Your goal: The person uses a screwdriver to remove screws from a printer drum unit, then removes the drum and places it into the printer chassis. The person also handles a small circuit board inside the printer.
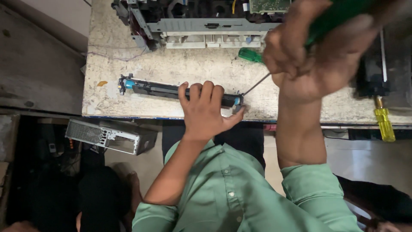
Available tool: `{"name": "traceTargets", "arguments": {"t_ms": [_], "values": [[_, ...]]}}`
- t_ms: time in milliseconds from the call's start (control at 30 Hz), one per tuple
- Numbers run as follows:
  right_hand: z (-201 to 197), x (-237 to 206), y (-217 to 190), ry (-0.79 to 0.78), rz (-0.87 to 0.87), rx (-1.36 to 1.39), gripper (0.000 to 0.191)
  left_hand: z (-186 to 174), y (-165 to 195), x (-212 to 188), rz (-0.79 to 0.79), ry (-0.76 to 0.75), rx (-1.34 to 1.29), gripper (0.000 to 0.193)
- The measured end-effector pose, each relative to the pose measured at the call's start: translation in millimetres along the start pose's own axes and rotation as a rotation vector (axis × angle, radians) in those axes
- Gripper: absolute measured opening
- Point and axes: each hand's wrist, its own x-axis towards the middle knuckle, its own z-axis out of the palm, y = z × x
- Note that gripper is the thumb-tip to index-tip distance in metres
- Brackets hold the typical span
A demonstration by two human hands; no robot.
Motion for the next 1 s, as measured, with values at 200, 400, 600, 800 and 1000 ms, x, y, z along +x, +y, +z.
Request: {"name": "traceTargets", "arguments": {"t_ms": [200,400,600,800,1000], "values": [[-8.0,0.7,18.5,0.054,-0.064,0.103,0.052,0.8,-2.0,-0.9,0.021,0.019,-0.010,0.061],[-14.3,-3.0,29.4,0.065,-0.085,0.107,0.044,-0.5,-2.0,-0.6,0.017,0.004,-0.007,0.059],[-10.7,-9.3,40.9,0.194,-0.053,0.112,0.040,-1.6,-0.8,1.5,0.024,0.018,-0.005,0.062],[-19.3,-27.0,30.0,0.157,-0.069,0.252,0.049,-3.0,-0.4,1.4,0.019,-0.003,-0.018,0.061],[-19.9,-25.9,20.1,0.035,-0.037,0.274,0.060,-2.2,2.5,4.7,-0.006,-0.012,-0.005,0.054]]}}
